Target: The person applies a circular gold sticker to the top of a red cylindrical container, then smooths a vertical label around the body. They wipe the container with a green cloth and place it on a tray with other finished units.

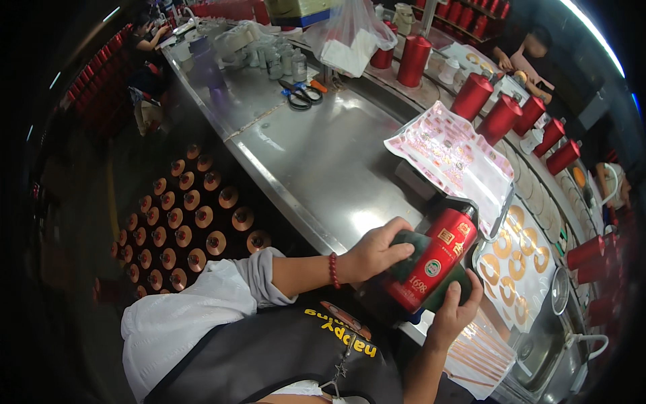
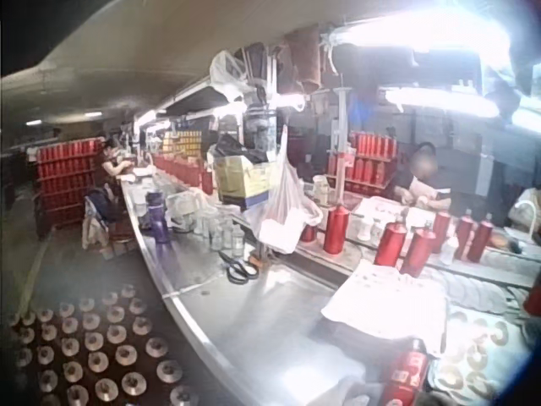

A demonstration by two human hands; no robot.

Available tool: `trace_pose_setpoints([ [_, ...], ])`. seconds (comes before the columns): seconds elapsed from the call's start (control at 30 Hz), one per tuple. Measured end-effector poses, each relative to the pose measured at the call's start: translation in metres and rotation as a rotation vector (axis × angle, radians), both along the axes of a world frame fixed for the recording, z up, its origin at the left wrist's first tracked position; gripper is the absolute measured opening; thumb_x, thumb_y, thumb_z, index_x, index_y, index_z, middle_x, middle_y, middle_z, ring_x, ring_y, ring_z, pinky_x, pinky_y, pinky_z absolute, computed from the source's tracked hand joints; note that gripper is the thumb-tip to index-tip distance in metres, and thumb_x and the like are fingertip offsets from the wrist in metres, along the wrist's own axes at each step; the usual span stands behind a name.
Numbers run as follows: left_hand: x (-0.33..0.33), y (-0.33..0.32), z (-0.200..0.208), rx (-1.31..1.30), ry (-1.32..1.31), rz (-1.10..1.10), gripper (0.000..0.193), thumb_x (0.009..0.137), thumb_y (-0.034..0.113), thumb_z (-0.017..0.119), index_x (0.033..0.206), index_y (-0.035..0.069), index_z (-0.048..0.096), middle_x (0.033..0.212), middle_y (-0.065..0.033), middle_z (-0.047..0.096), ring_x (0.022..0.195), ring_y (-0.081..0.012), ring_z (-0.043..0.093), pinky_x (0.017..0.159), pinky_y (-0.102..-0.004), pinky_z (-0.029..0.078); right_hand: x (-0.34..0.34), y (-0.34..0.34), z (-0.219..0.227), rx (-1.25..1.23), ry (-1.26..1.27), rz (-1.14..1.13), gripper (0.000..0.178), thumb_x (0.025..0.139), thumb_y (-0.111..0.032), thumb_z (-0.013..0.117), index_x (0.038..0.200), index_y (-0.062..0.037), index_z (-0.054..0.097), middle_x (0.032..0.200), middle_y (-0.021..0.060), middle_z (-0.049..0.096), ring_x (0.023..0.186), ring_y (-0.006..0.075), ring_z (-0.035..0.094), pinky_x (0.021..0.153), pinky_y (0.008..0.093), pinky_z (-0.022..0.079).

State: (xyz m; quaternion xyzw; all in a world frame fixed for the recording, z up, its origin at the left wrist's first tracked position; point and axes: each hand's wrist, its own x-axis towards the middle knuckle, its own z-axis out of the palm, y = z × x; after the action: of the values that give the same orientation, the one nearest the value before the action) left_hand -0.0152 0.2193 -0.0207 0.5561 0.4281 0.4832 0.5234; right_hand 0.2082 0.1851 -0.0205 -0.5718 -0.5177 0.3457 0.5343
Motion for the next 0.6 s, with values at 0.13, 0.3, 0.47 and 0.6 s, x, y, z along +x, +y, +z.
trace_pose_setpoints([
  [0.13,0.005,-0.019,0.015,0.149,-0.012,0.011,0.032,0.096,0.021,0.060,0.120,0.003,0.050,0.098,-0.0204,0.067,0.092,-0.0326,0.069,0.081,-0.0385,0.052,-0.036,-0.019,0.023,0.021,-0.014,0.036,0.032,0.096,-0.007,0.055,0.127,0.0016,0.056,0.113,0.0106,0.061,0.103,0.0183,0.059,0.094,0.0309,0.046],
  [0.3,-0.021,-0.021,-0.017,-0.032,0.029,0.086,0.027,0.097,0.020,0.059,0.116,0.002,0.051,0.094,-0.0174,0.067,0.087,-0.0226,0.067,0.080,-0.0366,0.053,0.001,-0.031,-0.001,-0.016,-0.027,-0.011,0.032,0.096,-0.008,0.057,0.126,0.0019,0.055,0.112,0.0109,0.060,0.104,0.0182,0.058,0.095,0.0311,0.046],
  [0.47,0.015,-0.011,0.011,0.119,0.059,-0.002,0.027,0.097,0.020,0.060,0.116,0.001,0.052,0.090,-0.0178,0.065,0.088,-0.0251,0.066,0.081,-0.0362,0.052,-0.043,-0.015,0.042,0.035,-0.221,0.066,0.031,0.093,-0.007,0.060,0.122,0.0027,0.057,0.107,0.0108,0.063,0.098,0.0160,0.059,0.090,0.0299,0.048],
  [0.6,-0.013,0.014,-0.015,-0.082,-0.187,0.054,0.025,0.096,0.015,0.059,0.115,0.001,0.052,0.089,-0.0095,0.066,0.084,-0.0175,0.063,0.078,-0.0353,0.052,-0.008,-0.007,0.025,-0.046,0.050,-0.066,0.031,0.093,-0.006,0.059,0.122,0.0021,0.058,0.106,0.0089,0.064,0.095,0.0148,0.060,0.088,0.0290,0.049],
])
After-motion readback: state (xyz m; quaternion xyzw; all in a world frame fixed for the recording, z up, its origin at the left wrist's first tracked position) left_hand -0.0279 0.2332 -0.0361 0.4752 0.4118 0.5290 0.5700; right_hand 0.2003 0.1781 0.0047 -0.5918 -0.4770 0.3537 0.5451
